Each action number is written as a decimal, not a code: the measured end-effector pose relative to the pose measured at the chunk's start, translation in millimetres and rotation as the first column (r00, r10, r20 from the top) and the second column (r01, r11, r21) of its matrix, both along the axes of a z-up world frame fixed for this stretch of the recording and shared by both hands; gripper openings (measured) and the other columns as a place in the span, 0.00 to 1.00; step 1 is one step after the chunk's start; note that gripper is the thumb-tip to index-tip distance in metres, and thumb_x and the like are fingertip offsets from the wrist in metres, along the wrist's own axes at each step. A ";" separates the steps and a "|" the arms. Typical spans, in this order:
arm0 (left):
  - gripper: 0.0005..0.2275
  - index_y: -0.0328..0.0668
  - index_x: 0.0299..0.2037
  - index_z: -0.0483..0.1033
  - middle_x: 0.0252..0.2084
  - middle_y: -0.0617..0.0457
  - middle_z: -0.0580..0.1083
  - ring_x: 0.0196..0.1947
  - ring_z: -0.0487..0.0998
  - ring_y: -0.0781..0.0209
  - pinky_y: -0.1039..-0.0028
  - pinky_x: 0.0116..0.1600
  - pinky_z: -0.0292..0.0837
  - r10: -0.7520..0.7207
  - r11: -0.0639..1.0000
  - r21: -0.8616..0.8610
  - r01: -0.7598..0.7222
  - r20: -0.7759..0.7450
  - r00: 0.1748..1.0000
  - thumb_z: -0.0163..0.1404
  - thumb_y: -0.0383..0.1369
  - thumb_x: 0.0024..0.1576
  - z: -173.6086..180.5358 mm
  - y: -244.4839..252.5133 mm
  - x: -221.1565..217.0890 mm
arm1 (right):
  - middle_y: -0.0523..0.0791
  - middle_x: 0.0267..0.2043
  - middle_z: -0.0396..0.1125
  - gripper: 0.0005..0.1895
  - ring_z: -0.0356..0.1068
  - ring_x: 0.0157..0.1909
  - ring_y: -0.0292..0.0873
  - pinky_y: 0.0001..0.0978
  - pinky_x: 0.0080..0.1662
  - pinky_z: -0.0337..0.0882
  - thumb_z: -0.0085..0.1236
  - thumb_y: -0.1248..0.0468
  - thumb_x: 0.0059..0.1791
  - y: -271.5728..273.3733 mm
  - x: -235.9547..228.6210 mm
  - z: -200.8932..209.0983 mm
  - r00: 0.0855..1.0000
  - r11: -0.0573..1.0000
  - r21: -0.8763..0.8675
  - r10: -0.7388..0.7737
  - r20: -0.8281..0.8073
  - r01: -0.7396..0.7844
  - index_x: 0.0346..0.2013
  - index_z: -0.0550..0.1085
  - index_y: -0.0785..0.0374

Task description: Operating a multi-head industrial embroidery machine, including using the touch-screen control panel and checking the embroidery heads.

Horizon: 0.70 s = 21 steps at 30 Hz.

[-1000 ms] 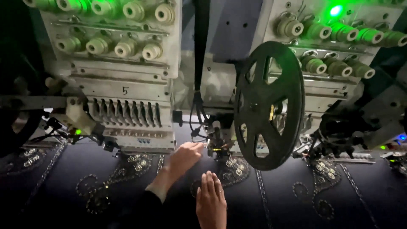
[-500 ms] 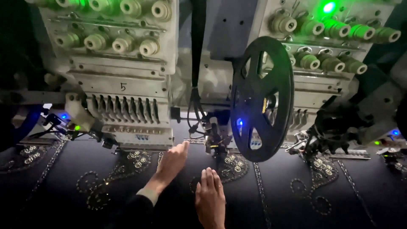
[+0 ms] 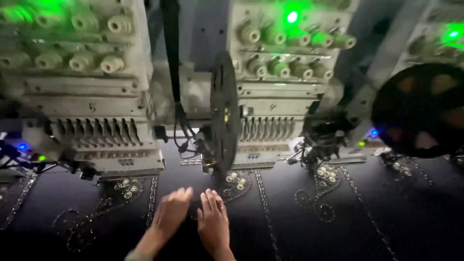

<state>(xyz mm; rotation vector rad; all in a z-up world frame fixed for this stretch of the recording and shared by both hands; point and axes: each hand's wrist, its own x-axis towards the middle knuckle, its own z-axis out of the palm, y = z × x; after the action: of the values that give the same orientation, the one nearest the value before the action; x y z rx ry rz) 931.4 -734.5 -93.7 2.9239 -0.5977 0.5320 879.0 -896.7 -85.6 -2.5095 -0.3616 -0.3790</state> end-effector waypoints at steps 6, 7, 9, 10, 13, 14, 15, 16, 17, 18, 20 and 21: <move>0.05 0.59 0.41 0.65 0.40 0.44 0.80 0.46 0.79 0.32 0.47 0.48 0.71 0.219 0.871 -0.185 -0.454 -0.681 0.699 0.40 0.40 0.59 23.9 -48.6 -174.4 | 0.46 0.67 0.66 0.22 0.59 0.72 0.49 0.48 0.70 0.49 0.49 0.65 0.51 -40.1 -112.7 44.8 0.978 0.955 0.287 0.129 -0.166 -0.078 0.61 0.71 0.56; 0.05 0.59 0.41 0.65 0.40 0.44 0.80 0.46 0.79 0.32 0.47 0.48 0.71 0.209 0.879 -0.188 -0.439 -0.675 0.707 0.40 0.40 0.59 24.5 -62.8 -197.0 | 0.46 0.67 0.66 0.22 0.59 0.72 0.49 0.48 0.70 0.49 0.49 0.65 0.51 -50.4 -146.9 77.2 0.981 0.956 0.287 0.114 -0.158 -0.065 0.61 0.71 0.56; 0.23 0.68 0.72 0.58 0.59 0.59 0.77 0.55 0.81 0.56 0.61 0.54 0.74 0.076 0.865 -0.285 -0.413 -0.740 0.669 0.38 0.45 0.65 23.0 -101.8 -246.2 | 0.41 0.42 0.76 0.18 0.72 0.41 0.33 0.30 0.44 0.70 0.47 0.53 0.58 -79.6 -222.8 139.6 0.770 0.656 0.688 0.250 -0.587 0.311 0.50 0.79 0.58; 0.23 0.68 0.72 0.58 0.59 0.59 0.77 0.55 0.81 0.56 0.61 0.54 0.74 0.052 0.876 -0.294 -0.383 -0.731 0.680 0.38 0.45 0.65 106.5 -141.0 -279.3 | 0.41 0.42 0.76 0.18 0.72 0.41 0.33 0.30 0.44 0.70 0.47 0.53 0.58 -79.5 -266.7 221.9 0.785 0.650 0.688 0.224 -0.578 0.322 0.50 0.79 0.58; 0.12 0.62 0.45 0.75 0.43 0.62 0.80 0.49 0.82 0.65 0.73 0.55 0.70 0.004 0.822 -0.318 -0.472 -0.825 0.565 0.40 0.50 0.64 273.2 -191.8 -405.7 | 0.36 0.51 0.77 0.25 0.78 0.51 0.36 0.29 0.54 0.76 0.44 0.41 0.55 -119.9 -380.5 323.6 0.423 0.418 0.383 -0.002 -0.906 0.824 0.63 0.76 0.38; 0.09 0.62 0.46 0.76 0.40 0.61 0.82 0.44 0.84 0.61 0.71 0.49 0.72 -0.085 0.828 -0.429 -0.360 -0.731 0.677 0.43 0.41 0.62 262.9 -203.1 -433.7 | 0.35 0.37 0.67 0.13 0.65 0.39 0.33 0.30 0.42 0.65 0.46 0.44 0.57 -151.4 -394.3 267.6 0.673 0.479 0.598 0.021 -0.739 0.642 0.43 0.72 0.43; 0.10 0.62 0.47 0.76 0.37 0.60 0.84 0.39 0.87 0.58 0.69 0.44 0.74 -0.174 0.818 -0.525 -0.236 -0.616 0.769 0.45 0.32 0.61 251.8 -213.2 -461.6 | 0.35 0.23 0.58 0.21 0.53 0.27 0.31 0.30 0.29 0.54 0.47 0.47 0.59 -188.0 -426.1 207.7 0.861 0.529 0.746 0.058 -0.506 0.403 0.24 0.68 0.49; 0.10 0.62 0.47 0.76 0.37 0.60 0.84 0.39 0.87 0.58 0.69 0.44 0.74 -0.183 0.818 -0.530 -0.223 -0.607 0.773 0.45 0.32 0.61 278.7 -221.7 -494.7 | 0.35 0.23 0.58 0.21 0.53 0.27 0.31 0.30 0.29 0.54 0.47 0.47 0.59 -192.1 -467.0 251.4 0.866 0.528 0.749 0.048 -0.497 0.401 0.24 0.68 0.49; 0.04 0.57 0.39 0.78 0.32 0.61 0.82 0.34 0.82 0.64 0.72 0.41 0.71 -0.261 0.769 -0.610 -0.192 -0.573 0.777 0.49 0.37 0.60 305.9 -230.4 -526.9 | 0.40 0.22 0.63 0.24 0.60 0.27 0.35 0.33 0.31 0.64 0.49 0.47 0.57 -196.0 -507.3 295.2 0.848 0.454 0.764 0.030 -0.529 0.460 0.23 0.72 0.57; 0.08 0.53 0.31 0.79 0.27 0.63 0.80 0.29 0.78 0.71 0.74 0.39 0.68 -0.337 0.715 -0.679 -0.166 -0.543 0.769 0.52 0.41 0.59 334.1 -239.9 -563.2 | 0.45 0.22 0.68 0.27 0.67 0.27 0.39 0.36 0.33 0.73 0.50 0.48 0.56 -200.4 -552.4 339.7 0.823 0.368 0.768 0.015 -0.569 0.524 0.22 0.76 0.65; 0.08 0.54 0.29 0.81 0.24 0.64 0.80 0.24 0.78 0.74 0.77 0.35 0.68 -0.396 0.688 -0.712 -0.139 -0.529 0.750 0.57 0.43 0.57 375.4 -260.5 -624.0 | 0.42 0.20 0.65 0.28 0.63 0.25 0.35 0.32 0.31 0.65 0.48 0.46 0.57 -228.6 -618.4 369.3 0.852 0.416 0.780 0.023 -0.523 0.467 0.21 0.73 0.62; 0.09 0.55 0.27 0.83 0.20 0.66 0.81 0.20 0.78 0.76 0.79 0.32 0.69 -0.443 0.657 -0.744 -0.123 -0.512 0.736 0.61 0.45 0.54 395.9 -273.7 -649.2 | 0.40 0.19 0.62 0.28 0.58 0.22 0.32 0.28 0.30 0.56 0.45 0.44 0.58 -245.4 -646.7 383.9 0.879 0.471 0.785 0.044 -0.476 0.402 0.21 0.70 0.59</move>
<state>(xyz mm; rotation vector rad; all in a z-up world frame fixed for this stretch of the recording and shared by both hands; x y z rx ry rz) 282.1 -1008.2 302.2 1.9882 -0.4008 -0.2794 232.3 -1142.1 298.2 -1.5018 0.2732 -0.0187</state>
